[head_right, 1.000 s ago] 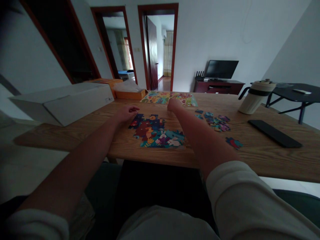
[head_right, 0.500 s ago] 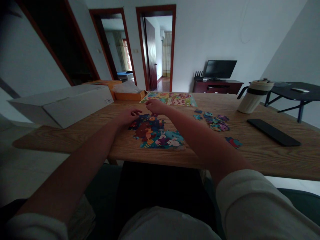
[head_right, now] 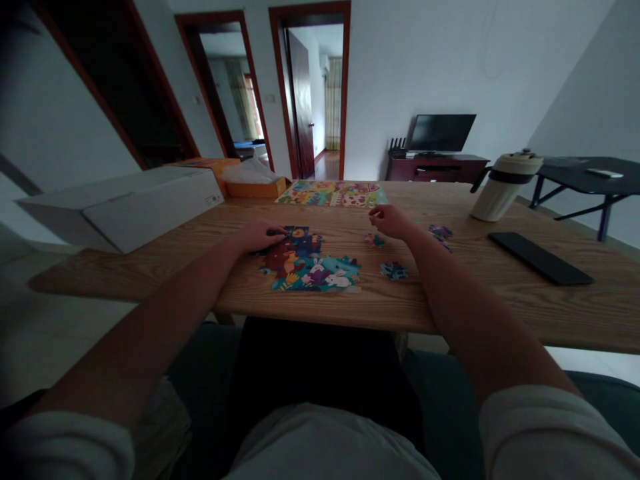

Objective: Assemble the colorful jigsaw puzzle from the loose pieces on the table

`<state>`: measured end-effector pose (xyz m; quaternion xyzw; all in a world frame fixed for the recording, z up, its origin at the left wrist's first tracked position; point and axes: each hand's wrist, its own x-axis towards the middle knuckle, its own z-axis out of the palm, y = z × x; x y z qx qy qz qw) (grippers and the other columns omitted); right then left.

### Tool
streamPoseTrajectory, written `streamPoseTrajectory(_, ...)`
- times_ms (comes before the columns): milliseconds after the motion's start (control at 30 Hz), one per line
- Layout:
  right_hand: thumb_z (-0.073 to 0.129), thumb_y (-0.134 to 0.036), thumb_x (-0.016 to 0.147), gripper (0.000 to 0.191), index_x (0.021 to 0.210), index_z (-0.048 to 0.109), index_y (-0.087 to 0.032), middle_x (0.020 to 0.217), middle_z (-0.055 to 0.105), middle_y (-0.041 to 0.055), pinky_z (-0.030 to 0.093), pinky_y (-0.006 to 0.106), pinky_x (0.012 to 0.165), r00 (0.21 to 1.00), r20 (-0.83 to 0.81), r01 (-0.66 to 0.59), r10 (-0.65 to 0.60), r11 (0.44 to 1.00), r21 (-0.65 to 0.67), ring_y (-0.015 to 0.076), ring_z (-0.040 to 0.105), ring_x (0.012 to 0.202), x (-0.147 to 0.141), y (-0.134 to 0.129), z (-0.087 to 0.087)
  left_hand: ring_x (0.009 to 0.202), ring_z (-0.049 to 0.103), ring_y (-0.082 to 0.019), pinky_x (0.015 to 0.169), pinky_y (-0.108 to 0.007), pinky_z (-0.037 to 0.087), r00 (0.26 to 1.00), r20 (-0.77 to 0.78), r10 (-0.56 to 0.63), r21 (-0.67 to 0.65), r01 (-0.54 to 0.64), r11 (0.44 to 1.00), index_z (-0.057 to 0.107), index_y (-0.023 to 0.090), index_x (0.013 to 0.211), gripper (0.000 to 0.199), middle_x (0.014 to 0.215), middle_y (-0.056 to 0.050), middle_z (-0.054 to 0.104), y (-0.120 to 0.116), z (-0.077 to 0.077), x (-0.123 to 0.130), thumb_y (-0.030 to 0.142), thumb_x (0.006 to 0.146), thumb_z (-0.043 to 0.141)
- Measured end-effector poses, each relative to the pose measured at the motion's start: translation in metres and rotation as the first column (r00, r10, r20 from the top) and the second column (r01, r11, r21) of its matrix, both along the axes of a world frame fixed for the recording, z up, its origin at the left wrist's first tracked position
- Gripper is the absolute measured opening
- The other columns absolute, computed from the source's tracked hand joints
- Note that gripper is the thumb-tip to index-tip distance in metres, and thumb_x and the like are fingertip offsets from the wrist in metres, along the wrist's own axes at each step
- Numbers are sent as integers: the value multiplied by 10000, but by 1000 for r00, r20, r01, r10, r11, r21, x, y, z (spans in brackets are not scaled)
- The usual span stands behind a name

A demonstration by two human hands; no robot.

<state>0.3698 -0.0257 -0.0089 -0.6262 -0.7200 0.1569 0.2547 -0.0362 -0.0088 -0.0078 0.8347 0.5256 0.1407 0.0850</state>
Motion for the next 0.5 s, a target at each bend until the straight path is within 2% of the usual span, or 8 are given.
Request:
streamPoseTrajectory(133, 594, -204, 971, 258, 1168, 736, -116, 1031, 787, 152, 558, 307, 731, 996, 88, -3, -1, 999, 42, 203, 723, 774, 2, 6, -1, 1133, 681, -302, 995, -378, 486, 994, -110, -17, 20, 19, 1000, 799, 315, 1181, 350, 1201, -48, 774, -1, 1, -2, 437, 887, 655)
streamPoseTrajectory(367, 630, -211, 946, 232, 1128, 767, -167, 1017, 793, 122, 554, 313, 783, 986, 169, -26, 11, 996, 86, 221, 736, 832, -5, 0, 1, 1152, 671, -306, 990, -377, 491, 991, -131, -6, 24, 10, 1000, 784, 308, 1181, 368, 1193, -56, 771, -3, 1, 2, 473, 878, 654)
streamPoseTrajectory(500, 647, -224, 942, 231, 1130, 770, -169, 1026, 793, 124, 554, 324, 790, 986, 168, -34, 21, 997, 74, 225, 735, 815, -7, -2, 4, 1131, 681, -305, 1001, -392, 492, 988, -156, -23, 4, 23, 1000, 742, 273, 1272, 426, 1240, -79, 756, -4, 4, 3, 446, 901, 624)
